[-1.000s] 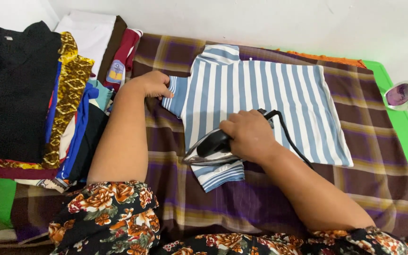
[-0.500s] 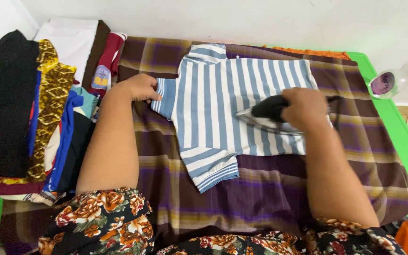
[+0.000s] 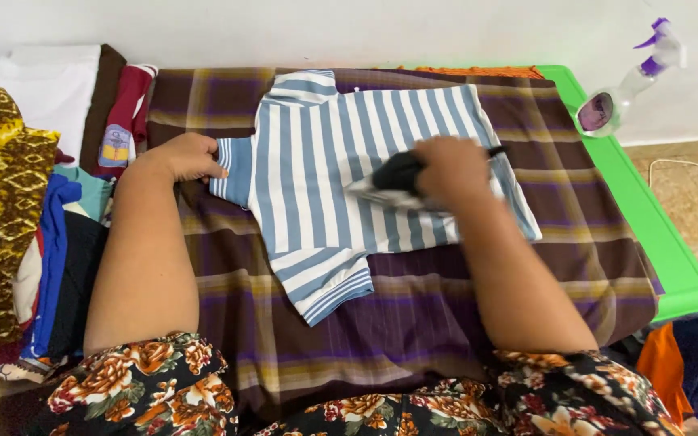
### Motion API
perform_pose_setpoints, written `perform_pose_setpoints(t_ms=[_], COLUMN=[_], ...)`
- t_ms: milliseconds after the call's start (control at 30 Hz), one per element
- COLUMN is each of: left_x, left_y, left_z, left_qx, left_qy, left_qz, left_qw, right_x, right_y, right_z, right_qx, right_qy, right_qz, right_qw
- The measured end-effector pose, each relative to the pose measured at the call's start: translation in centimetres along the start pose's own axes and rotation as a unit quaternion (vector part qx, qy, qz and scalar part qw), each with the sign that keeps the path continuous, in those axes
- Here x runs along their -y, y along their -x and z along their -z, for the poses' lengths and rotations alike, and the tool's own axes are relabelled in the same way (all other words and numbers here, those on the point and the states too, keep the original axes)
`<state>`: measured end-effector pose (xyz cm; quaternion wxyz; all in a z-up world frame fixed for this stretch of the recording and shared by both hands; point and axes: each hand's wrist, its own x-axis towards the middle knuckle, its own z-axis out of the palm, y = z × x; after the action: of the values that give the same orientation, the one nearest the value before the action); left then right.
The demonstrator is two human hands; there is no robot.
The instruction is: Iron a striped polo shirt and fold it before placing it on a stack of laundry.
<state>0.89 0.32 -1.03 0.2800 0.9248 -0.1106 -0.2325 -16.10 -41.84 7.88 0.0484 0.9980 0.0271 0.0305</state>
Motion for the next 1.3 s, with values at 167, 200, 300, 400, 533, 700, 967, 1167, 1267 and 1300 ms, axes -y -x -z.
perform_pose_setpoints(t_ms=[167, 200, 300, 400, 533, 700, 967, 1167, 1267, 1300], left_x=[0.5, 0.5, -0.6, -9.0, -13.9, -14.2, -13.5, -18.9, -17.5, -16.0], left_y=[-0.6, -0.8, -0.1, 5.0, 4.3, 4.1, 8.0, 8.7, 5.0, 3.0], left_z=[0.4, 0.5, 0.2, -0.6, -7.6, -13.2, -11.3, -8.5, -9.2, -10.0], left_qx=[0.003, 0.002, -0.027, -0.14, -0.317, -0.098, -0.011, 0.055, 0.001, -0.049], left_qy=[0.0, -0.002, -0.066, -0.204, -0.108, -0.203, -0.354, -0.375, -0.366, -0.338], left_qz=[-0.018, -0.018, 0.003, 0.025, -0.19, -0.197, -0.102, -0.029, -0.028, -0.051], left_qw=[1.0, 1.0, 0.997, 0.968, 0.923, 0.954, 0.93, 0.925, 0.93, 0.938], right_x=[-11.3, -12.0, -11.9, -7.3, 0.0, -3.0, -14.9, -13.8, -13.6, -13.7], right_y=[0.9, 1.2, 1.7, 2.3, 4.3, 6.7, 5.7, 3.5, 1.6, 0.6], right_z=[-1.9, -1.7, -2.3, -1.1, 0.3, 0.2, -2.3, -3.3, -4.0, -3.7], right_qx=[-0.101, -0.105, -0.099, -0.059, -0.026, -0.037, -0.105, -0.128, -0.129, -0.121], right_qy=[0.01, 0.005, -0.01, -0.025, -0.045, -0.04, 0.022, 0.032, 0.068, 0.06], right_qz=[-0.107, -0.116, -0.121, -0.082, 0.032, 0.057, -0.079, 0.005, -0.076, -0.136], right_qw=[0.989, 0.988, 0.988, 0.995, 0.998, 0.997, 0.991, 0.991, 0.986, 0.981])
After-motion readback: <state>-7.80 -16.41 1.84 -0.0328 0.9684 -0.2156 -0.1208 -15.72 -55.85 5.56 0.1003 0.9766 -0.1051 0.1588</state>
